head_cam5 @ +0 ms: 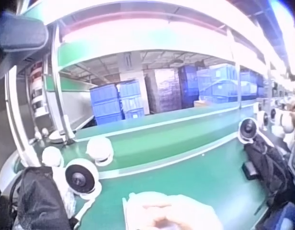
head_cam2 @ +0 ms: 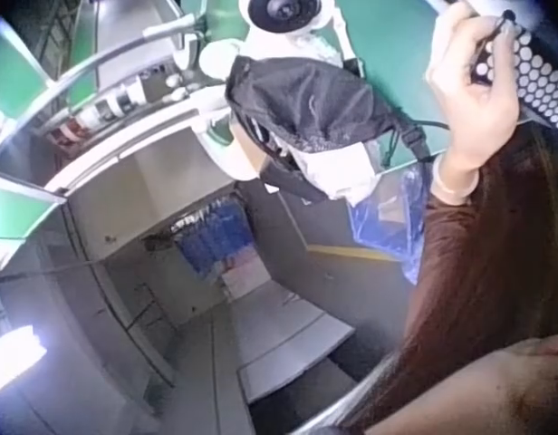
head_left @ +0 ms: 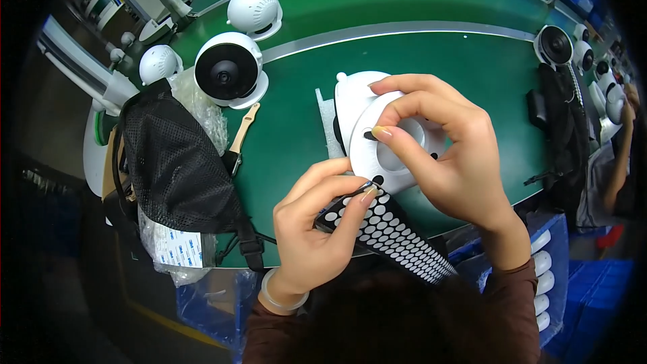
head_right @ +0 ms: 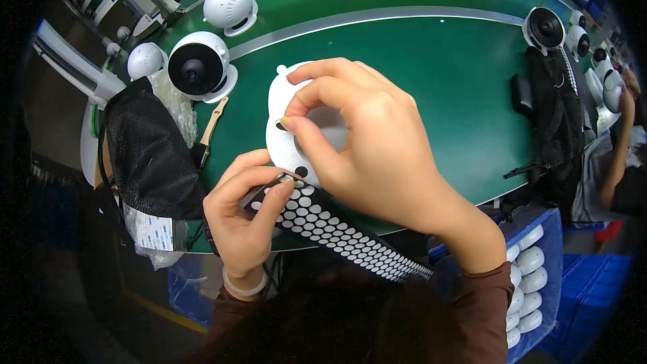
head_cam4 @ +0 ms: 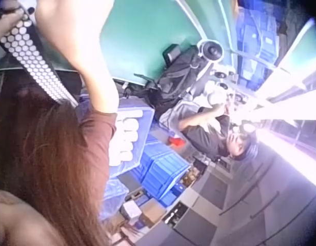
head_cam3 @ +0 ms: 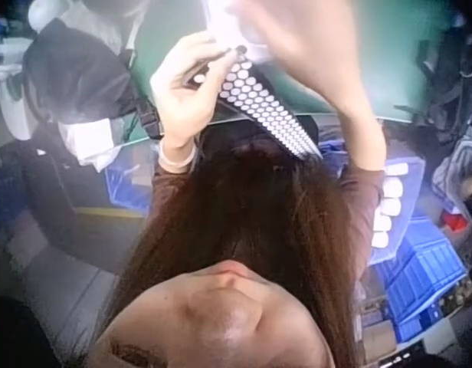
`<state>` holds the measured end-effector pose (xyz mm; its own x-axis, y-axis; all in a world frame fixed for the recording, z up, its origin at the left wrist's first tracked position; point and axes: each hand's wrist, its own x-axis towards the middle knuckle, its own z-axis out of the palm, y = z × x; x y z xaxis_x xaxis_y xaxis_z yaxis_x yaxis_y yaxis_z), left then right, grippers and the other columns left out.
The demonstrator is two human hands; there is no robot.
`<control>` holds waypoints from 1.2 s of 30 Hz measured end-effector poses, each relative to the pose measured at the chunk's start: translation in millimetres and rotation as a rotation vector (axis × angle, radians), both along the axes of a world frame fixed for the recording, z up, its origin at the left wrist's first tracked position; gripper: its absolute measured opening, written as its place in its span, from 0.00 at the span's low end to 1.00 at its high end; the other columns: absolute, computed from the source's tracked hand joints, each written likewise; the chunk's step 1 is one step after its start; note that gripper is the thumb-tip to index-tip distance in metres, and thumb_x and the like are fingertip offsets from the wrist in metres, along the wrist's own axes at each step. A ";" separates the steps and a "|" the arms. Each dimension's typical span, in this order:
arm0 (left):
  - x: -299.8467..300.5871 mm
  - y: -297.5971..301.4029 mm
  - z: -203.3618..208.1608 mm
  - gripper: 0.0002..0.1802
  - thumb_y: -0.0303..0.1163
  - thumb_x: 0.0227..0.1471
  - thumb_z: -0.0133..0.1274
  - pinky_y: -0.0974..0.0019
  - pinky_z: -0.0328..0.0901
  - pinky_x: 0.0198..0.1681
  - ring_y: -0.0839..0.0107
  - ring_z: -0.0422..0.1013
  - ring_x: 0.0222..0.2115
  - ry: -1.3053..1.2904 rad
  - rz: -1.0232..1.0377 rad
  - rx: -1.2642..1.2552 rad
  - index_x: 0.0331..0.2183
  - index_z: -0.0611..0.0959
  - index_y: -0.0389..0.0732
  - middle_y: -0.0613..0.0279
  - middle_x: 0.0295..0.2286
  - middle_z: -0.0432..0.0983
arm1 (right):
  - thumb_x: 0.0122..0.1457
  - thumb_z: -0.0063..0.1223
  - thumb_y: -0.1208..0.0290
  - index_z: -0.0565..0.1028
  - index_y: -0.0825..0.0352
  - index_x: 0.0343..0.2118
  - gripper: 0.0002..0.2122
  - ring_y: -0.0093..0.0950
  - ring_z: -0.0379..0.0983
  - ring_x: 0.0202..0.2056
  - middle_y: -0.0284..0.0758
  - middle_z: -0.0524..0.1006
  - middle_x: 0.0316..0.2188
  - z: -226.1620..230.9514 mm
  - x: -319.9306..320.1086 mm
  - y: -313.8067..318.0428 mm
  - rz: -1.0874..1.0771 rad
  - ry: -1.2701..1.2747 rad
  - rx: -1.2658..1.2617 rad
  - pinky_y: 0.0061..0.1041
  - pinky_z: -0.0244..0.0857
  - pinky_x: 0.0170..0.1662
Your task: The worker applies small black adhesive pads to the circular base of white security camera housings at an industrial assembly line.
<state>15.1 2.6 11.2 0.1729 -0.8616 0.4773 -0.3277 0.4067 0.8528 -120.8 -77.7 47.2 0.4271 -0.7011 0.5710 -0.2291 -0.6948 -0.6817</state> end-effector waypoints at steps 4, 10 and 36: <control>2.4 -1.1 -2.2 0.06 0.17 0.36 0.53 0.76 0.63 0.28 0.73 0.69 0.25 -0.019 -0.006 -0.032 0.24 0.75 0.30 0.54 0.27 0.72 | 0.43 0.51 0.77 0.72 0.71 0.21 0.03 0.18 0.65 0.26 0.40 0.73 0.33 -1.7 0.5 -3.6 0.061 -0.105 0.104 0.13 0.55 0.28; 1.8 0.4 -0.5 0.06 0.17 0.36 0.53 0.76 0.63 0.28 0.73 0.70 0.25 -0.009 -0.009 -0.019 0.25 0.76 0.30 0.54 0.27 0.72 | 0.43 0.51 0.77 0.72 0.70 0.20 0.02 0.17 0.65 0.25 0.37 0.74 0.32 0.9 1.9 0.4 -0.013 -0.008 0.022 0.12 0.55 0.26; 15.0 2.5 -1.5 0.07 0.14 0.33 0.51 0.71 0.64 0.32 0.68 0.71 0.29 -0.004 -0.046 -0.012 0.23 0.77 0.29 0.45 0.34 0.70 | 0.43 0.54 0.65 0.74 0.72 0.21 0.12 0.14 0.67 0.17 0.30 0.73 0.16 59.2 -24.4 -89.7 0.246 0.319 0.414 0.13 0.58 0.18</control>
<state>30.1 5.1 9.7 0.1317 -0.8627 0.4883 -0.3116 0.4317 0.8465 -145.2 -167.4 106.4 0.7120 -0.6969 0.0864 -0.3336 -0.4439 -0.8316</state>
